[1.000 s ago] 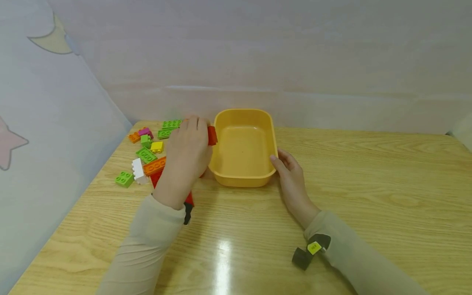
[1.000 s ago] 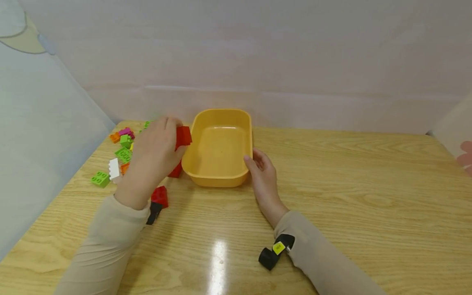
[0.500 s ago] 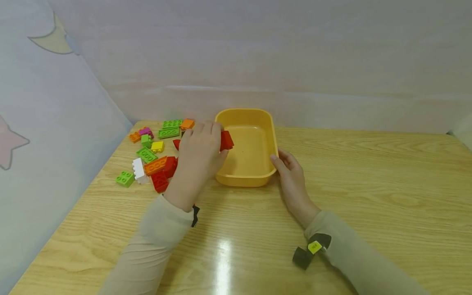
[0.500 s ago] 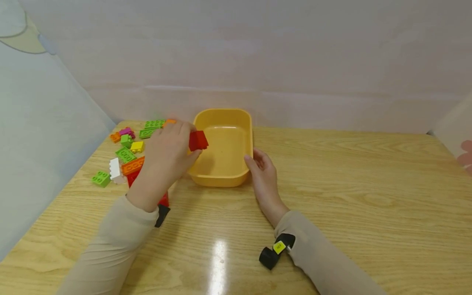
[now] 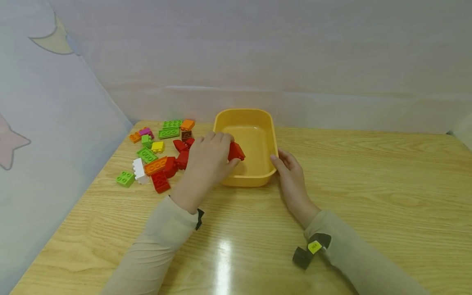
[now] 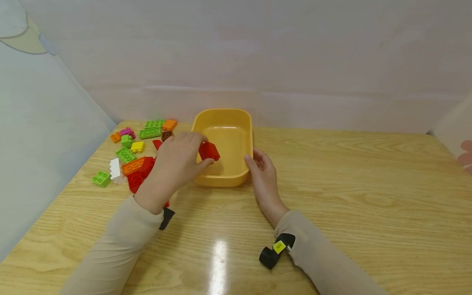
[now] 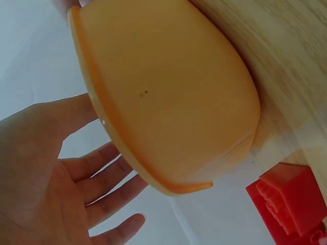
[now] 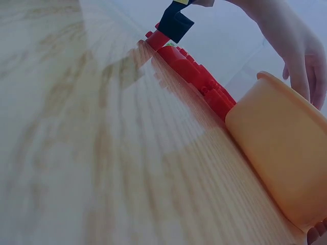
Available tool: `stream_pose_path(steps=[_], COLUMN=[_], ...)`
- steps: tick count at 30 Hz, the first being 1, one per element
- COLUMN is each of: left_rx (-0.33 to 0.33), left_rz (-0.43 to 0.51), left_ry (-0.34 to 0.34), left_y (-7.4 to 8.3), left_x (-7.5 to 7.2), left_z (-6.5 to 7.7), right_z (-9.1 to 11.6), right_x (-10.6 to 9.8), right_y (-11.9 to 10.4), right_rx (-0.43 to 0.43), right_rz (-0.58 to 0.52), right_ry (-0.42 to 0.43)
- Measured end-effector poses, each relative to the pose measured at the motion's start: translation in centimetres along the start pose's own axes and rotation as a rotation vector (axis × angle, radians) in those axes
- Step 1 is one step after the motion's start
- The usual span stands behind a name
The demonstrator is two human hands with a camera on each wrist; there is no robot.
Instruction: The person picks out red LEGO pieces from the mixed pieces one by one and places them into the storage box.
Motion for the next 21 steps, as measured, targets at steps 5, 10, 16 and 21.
stream_pose_path(steps=[5,10,16,21], left_rx=[0.015,0.025,0.034,0.037], left_rz=[-0.012,-0.021,-0.049,-0.06], left_ry=[-0.022,-0.046,-0.1,-0.114], left_y=[0.19,0.26,0.24,0.23], left_x=[0.27,0.5,0.86,1.04], left_z=[0.09,0.09,0.0,0.04], right_z=[-0.01,0.04,0.04,0.06], right_x=[0.0,0.0,-0.01,-0.04], right_y=[-0.06,-0.11,-0.1,-0.06], right_rx=[0.0,0.0,0.0,-0.009], right_rz=[-0.016,-0.019,-0.011,0.016], right_ry=[-0.008,-0.014,-0.018,-0.016])
Point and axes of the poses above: each hand's wrist, its own z-axis away from the middle knuckle, its own x-axis out of the palm, y = z × x, the point moved 1 cm from there along -z, towards the middle knuckle, and after that the axes turned 5 degrees about -z, right-handed, at the moved point
